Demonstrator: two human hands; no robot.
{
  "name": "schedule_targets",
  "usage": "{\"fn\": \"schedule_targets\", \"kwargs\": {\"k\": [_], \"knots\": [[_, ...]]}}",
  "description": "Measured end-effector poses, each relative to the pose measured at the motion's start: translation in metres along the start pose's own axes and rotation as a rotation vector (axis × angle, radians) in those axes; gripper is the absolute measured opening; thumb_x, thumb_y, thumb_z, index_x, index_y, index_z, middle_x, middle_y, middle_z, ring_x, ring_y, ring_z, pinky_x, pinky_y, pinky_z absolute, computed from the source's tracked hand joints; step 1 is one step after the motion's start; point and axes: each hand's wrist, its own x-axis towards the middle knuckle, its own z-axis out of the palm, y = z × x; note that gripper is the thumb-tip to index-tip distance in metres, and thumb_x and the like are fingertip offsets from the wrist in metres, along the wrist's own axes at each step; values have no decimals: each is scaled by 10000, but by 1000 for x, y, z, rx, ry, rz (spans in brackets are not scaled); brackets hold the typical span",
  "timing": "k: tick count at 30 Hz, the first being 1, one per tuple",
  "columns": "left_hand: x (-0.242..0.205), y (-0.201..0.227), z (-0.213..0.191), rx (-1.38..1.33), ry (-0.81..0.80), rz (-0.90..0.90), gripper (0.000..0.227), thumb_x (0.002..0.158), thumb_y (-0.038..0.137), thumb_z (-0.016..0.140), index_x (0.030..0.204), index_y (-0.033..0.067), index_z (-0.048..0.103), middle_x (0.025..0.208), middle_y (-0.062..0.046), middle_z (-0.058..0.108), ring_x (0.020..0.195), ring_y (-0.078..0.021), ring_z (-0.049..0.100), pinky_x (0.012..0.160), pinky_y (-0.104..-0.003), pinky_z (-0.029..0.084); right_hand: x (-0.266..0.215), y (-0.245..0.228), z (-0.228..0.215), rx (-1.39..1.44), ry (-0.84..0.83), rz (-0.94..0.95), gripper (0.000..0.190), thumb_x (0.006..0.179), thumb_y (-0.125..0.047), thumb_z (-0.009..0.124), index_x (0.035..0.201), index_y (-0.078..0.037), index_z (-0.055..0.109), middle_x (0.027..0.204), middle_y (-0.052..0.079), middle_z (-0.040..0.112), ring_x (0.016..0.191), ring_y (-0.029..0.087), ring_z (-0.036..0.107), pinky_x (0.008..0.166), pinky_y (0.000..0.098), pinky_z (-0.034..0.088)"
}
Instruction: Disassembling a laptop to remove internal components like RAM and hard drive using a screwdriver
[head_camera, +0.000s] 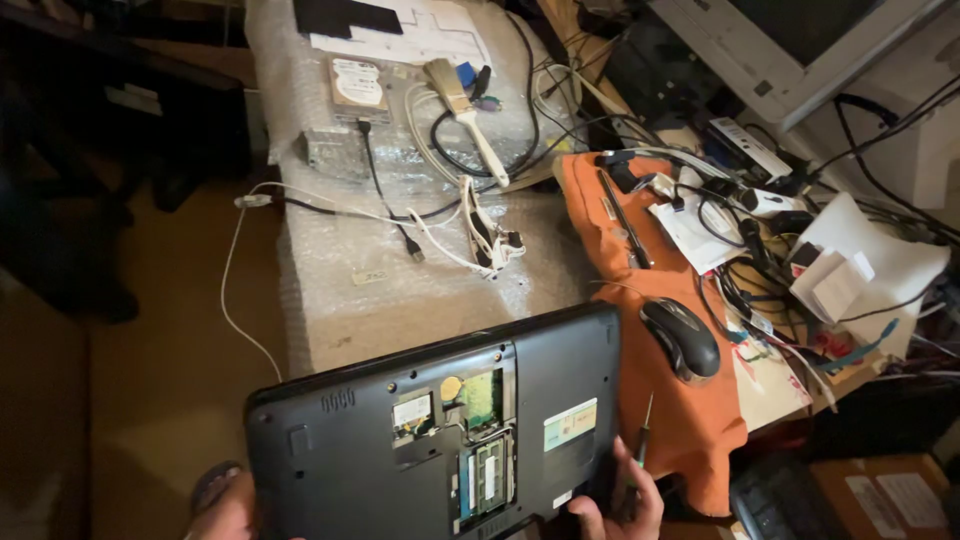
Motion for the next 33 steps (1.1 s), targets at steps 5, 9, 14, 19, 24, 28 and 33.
{"fn": "schedule_targets", "kwargs": {"k": [5, 9, 14, 19, 24, 28, 33], "knots": [[97, -28, 12, -2, -221, -522, 616, 914, 425, 461, 1416, 126, 656, 1521, -155, 587, 1402, -345, 573, 1123, -436, 476, 0, -8, -2, 12, -56, 21, 849, 705, -285, 802, 1402, 20, 424, 1408, 321, 583, 1486, 368, 486, 1268, 400, 382], [-145, 184, -156, -1199, -51, 227, 1120, 568, 134, 873, 1583, 134, 399, 1494, -144, 665, 1341, -262, 657, 1113, -430, 502, -1, -6, -3, 15, -36, 65, 851, 690, -265, 802, 1390, 39, 426, 1421, 322, 572, 1413, 360, 546, 1245, 394, 409], [-188, 253, -174, -1462, 343, 348, 677, 782, 182, 663, 1414, -53, 605, 1097, -302, 804, 846, -332, 780, 685, -389, 597, 5, 7, -11, -25, -114, -82, 887, 700, -333, 811, 1407, 40, 427, 1395, 306, 592, 1356, 354, 600, 1222, 411, 466], [-186, 265, -178, -1385, 445, 238, 644, 787, 201, 616, 1390, -23, 633, 1043, -248, 795, 792, -286, 744, 624, -361, 577, 13, 0, -9, -89, -117, -106, 894, 673, -371, 819, 1389, 28, 461, 1346, 298, 627, 1304, 344, 639, 1200, 421, 492], [-172, 255, -184, -1379, 383, 374, 557, 829, 334, 654, 1237, -44, 676, 905, -181, 790, 700, -218, 723, 555, -319, 570, 18, -15, -5, -86, -132, -91, 897, 670, -359, 821, 1396, 23, 456, 1342, 288, 630, 1305, 342, 638, 1208, 425, 488], [-137, 222, -172, -1293, 317, 195, 579, 826, 213, 648, 1356, -20, 650, 1020, -199, 771, 793, -251, 697, 642, -363, 566, 40, -59, 6, -333, -152, 38, 812, 677, -454, 777, 1322, -8, 567, 1286, 162, 703, 1250, 246, 665, 1122, 344, 512], [-124, 216, -174, -1290, 297, 190, 485, 907, 164, 612, 1355, -20, 640, 1049, -209, 748, 826, -248, 680, 700, -355, 544, 62, -74, -3, -473, -325, 180, 778, 696, -452, 801, 1360, -105, 591, 1358, 35, 709, 1239, 161, 670, 1113, 301, 466]]}}
